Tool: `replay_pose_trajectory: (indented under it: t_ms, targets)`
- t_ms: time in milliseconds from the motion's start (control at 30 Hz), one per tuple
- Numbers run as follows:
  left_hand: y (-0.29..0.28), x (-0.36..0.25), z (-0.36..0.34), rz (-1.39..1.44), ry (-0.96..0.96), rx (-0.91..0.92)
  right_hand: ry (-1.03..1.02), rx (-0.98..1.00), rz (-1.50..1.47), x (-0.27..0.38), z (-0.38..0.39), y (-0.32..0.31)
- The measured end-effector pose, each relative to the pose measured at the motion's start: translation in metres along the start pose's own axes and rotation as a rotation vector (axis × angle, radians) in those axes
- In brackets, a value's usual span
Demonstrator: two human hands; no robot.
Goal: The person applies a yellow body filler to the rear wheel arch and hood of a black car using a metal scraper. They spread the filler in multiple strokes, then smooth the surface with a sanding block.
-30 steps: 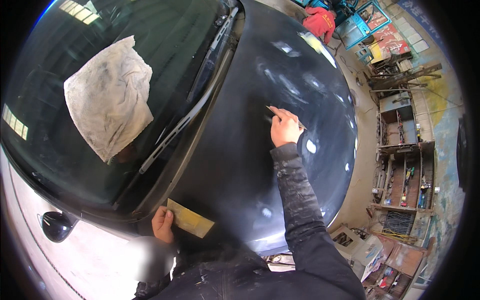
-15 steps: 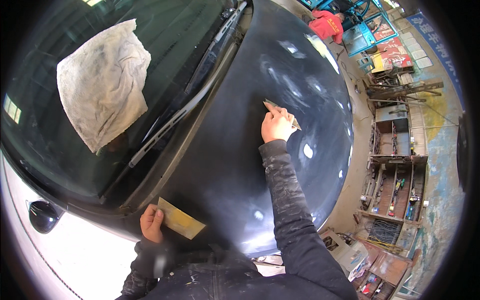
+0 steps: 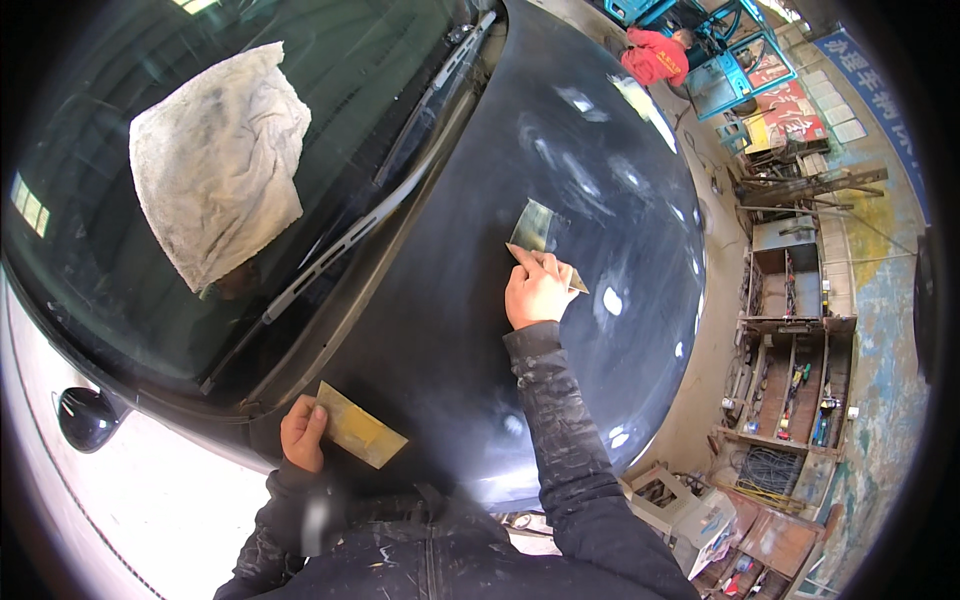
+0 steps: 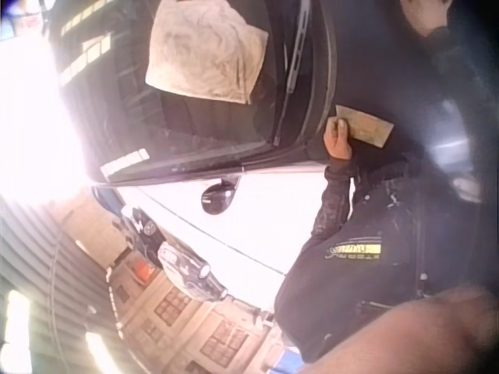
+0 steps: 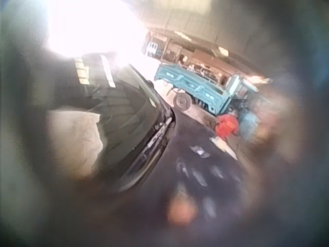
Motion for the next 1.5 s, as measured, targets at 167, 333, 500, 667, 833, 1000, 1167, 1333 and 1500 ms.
replay_pose_trajectory:
  t_ms: [167,333,500,667,833,1000,1167,1333,1500]
  targets:
    - [-0.002,0.003,-0.002,-0.045,0.020,0.003,-0.026,0.099,-0.141,-0.024,-0.034,-0.036]
    - [0.002,-0.003,-0.001,0.021,-0.007,0.016,0.003,0.078,-0.058,-0.046,-0.076,-0.014]
    - [0.006,-0.009,-0.001,0.039,-0.018,0.024,0.051,-0.021,0.046,-0.047,-0.079,0.025]
    - [0.004,-0.007,-0.002,-0.030,0.020,0.012,0.076,-0.058,0.039,-0.043,-0.049,0.037]
    - [0.004,-0.004,-0.005,0.012,0.022,0.031,0.008,-0.093,0.033,-0.028,-0.001,0.017]
    - [0.004,-0.001,-0.010,0.016,0.059,0.063,-0.009,0.085,0.028,-0.023,0.015,-0.021]
    - [0.003,-0.002,-0.010,0.042,0.092,0.093,-0.129,-0.232,-0.150,-0.093,0.006,-0.065]
    - [0.009,-0.006,-0.009,0.062,0.106,0.082,-0.010,-0.227,-0.148,-0.183,0.002,-0.082]
    - [0.008,-0.004,-0.011,0.049,0.091,0.086,-0.029,-0.146,-0.151,-0.213,0.000,-0.072]
Point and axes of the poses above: each hand's wrist, its own z-axis away from the middle knuckle, its own y-axis out of the palm, x = y × z, the point moved 1 cm from there along -z, towards the middle knuckle, and after that the axes turned 1 degree about -y, right-handed, at the moved point
